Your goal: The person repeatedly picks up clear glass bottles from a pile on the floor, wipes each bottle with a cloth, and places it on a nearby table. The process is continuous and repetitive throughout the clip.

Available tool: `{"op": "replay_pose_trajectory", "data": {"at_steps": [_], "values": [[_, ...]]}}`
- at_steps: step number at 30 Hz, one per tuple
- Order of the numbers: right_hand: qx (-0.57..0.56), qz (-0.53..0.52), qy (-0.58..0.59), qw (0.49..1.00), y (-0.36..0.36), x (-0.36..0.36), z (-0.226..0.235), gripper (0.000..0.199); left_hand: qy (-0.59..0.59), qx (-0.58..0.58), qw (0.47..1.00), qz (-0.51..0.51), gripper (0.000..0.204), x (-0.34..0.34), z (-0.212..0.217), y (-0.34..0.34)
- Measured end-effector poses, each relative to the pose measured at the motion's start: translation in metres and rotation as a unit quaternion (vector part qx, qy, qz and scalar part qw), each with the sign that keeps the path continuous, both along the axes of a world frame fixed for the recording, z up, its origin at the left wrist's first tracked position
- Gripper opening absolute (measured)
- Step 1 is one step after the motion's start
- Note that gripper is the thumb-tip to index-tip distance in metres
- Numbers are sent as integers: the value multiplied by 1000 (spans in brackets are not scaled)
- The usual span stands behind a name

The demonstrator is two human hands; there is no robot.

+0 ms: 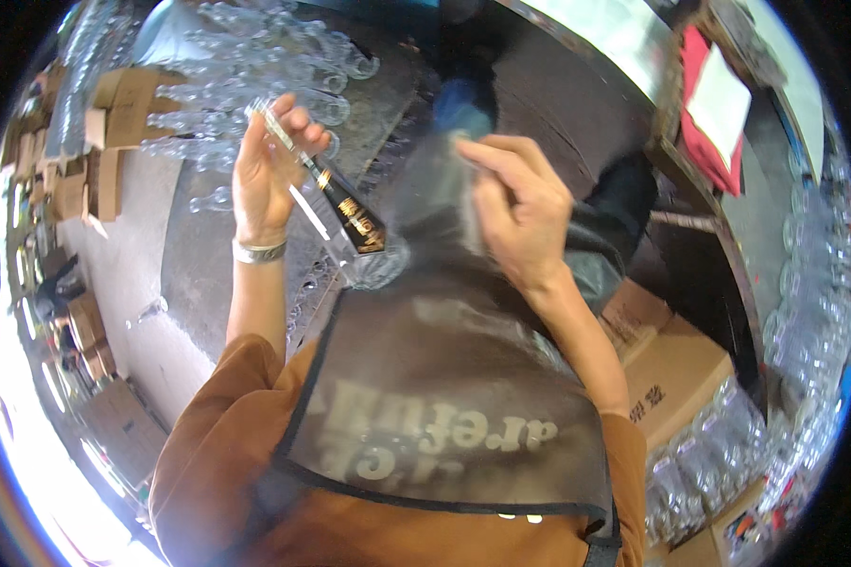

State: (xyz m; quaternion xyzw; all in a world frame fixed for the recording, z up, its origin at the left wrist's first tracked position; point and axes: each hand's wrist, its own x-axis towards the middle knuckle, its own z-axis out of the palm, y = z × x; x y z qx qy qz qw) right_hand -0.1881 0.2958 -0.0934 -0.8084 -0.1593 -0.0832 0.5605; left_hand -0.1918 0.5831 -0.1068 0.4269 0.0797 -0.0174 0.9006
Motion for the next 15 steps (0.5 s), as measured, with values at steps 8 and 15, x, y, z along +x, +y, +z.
{"op": "replay_pose_trajectory", "data": {"at_steps": [8, 15], "values": [[-15, -8, 25, 1000, -3, -1, -9, 24, 133, 457, 835, 276, 22, -142, -42, 173], [-18, 12, 53, 998, 4, -8, -14, 25, 199, 563, 648, 472, 28, -193, -146, 282]]}}
